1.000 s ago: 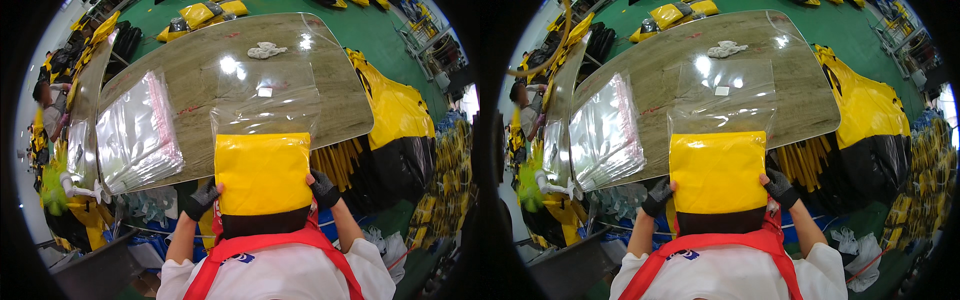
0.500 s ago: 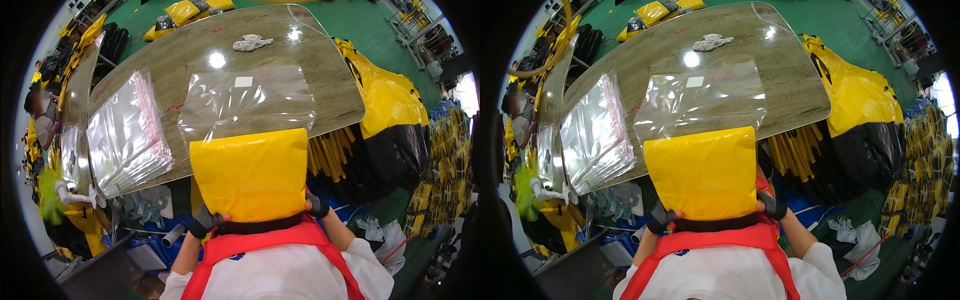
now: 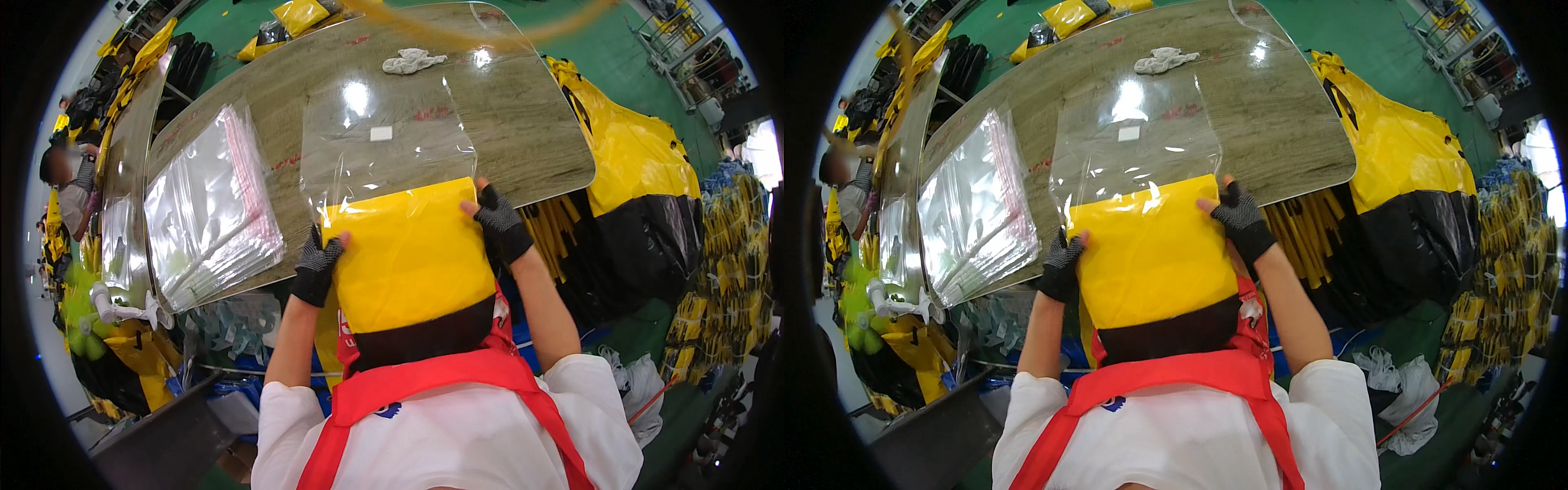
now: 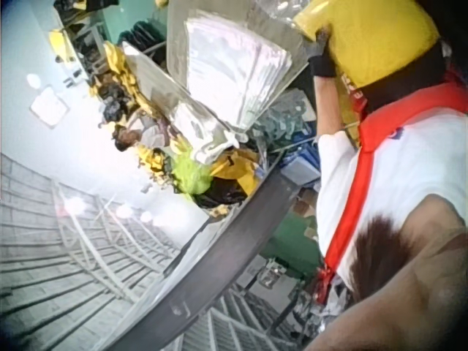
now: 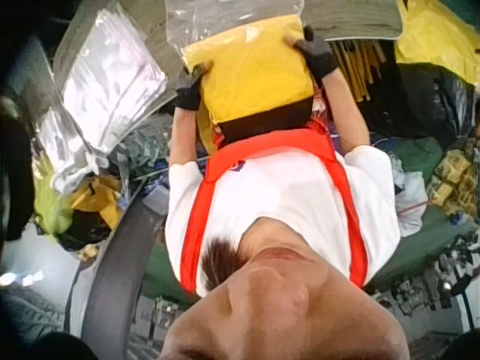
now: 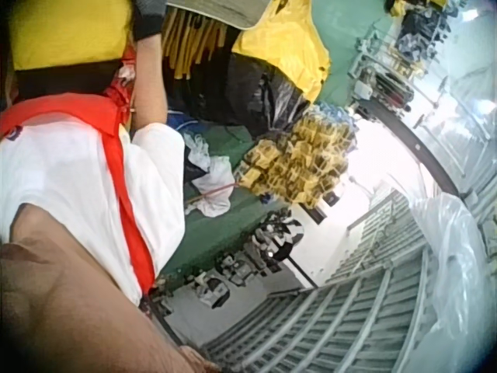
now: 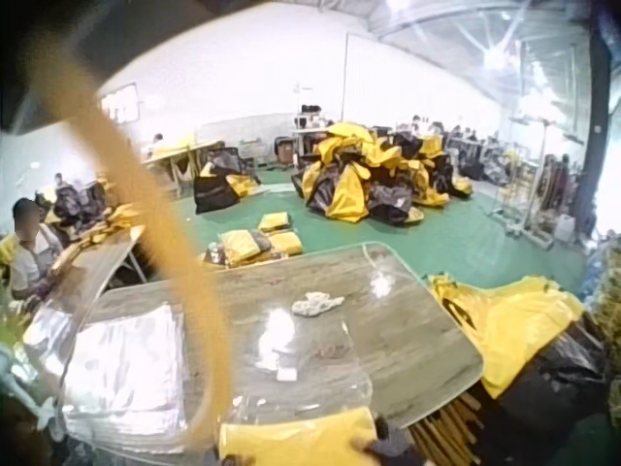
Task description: The person repeatedly folds yellow and black delivery bags and places them into clear plastic bags on a table. The person handles each bag one at a time, folds it, inserts it into a plastic bag, and sets it aside.
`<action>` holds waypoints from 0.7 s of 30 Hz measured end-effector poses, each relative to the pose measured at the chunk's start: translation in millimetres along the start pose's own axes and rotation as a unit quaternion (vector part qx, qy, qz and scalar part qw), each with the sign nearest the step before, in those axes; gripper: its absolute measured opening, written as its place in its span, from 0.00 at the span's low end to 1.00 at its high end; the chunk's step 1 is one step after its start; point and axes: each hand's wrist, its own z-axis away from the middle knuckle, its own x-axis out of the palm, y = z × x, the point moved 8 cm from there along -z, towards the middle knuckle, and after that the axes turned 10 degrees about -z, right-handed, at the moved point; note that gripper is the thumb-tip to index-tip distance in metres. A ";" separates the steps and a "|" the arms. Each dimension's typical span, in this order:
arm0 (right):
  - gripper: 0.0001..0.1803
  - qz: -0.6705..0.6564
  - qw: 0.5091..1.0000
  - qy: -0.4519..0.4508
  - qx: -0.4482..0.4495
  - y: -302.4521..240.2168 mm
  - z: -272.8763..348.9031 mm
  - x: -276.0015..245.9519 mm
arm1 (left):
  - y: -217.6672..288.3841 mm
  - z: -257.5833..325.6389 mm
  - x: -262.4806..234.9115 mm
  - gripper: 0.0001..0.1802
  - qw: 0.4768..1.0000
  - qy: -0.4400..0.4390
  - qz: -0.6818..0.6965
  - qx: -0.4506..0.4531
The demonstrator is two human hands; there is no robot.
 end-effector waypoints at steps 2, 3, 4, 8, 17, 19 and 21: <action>0.25 -0.086 0.994 -0.016 0.065 13.4 27.5 5.2 | 4.3 16.3 22.8 0.27 0.996 -0.060 0.056 -0.035; 0.30 -0.046 0.995 -0.049 0.075 30.4 48.9 -1.9 | -5.6 25.8 22.1 0.29 0.994 -0.069 0.082 -0.031; 0.34 -0.033 0.995 -0.091 0.037 11.1 71.9 16.8 | -7.5 39.7 24.1 0.30 0.996 -0.049 0.073 -0.012; 0.37 -0.019 0.979 -0.099 0.180 62.8 144.8 -3.7 | -110.5 79.9 15.5 0.33 0.999 -0.005 -0.041 -0.027; 0.40 -0.031 0.991 -0.081 0.098 28.4 89.0 -13.5 | -33.8 77.0 25.4 0.31 0.987 -0.120 0.058 -0.096; 0.28 -0.193 0.974 -0.111 0.037 11.1 62.8 9.3 | -52.7 79.4 19.7 0.33 0.988 -0.133 0.008 -0.076; 0.25 0.014 0.990 -0.088 0.111 27.1 83.1 11.8 | -57.8 78.1 1.3 0.36 0.986 -0.093 0.113 -0.080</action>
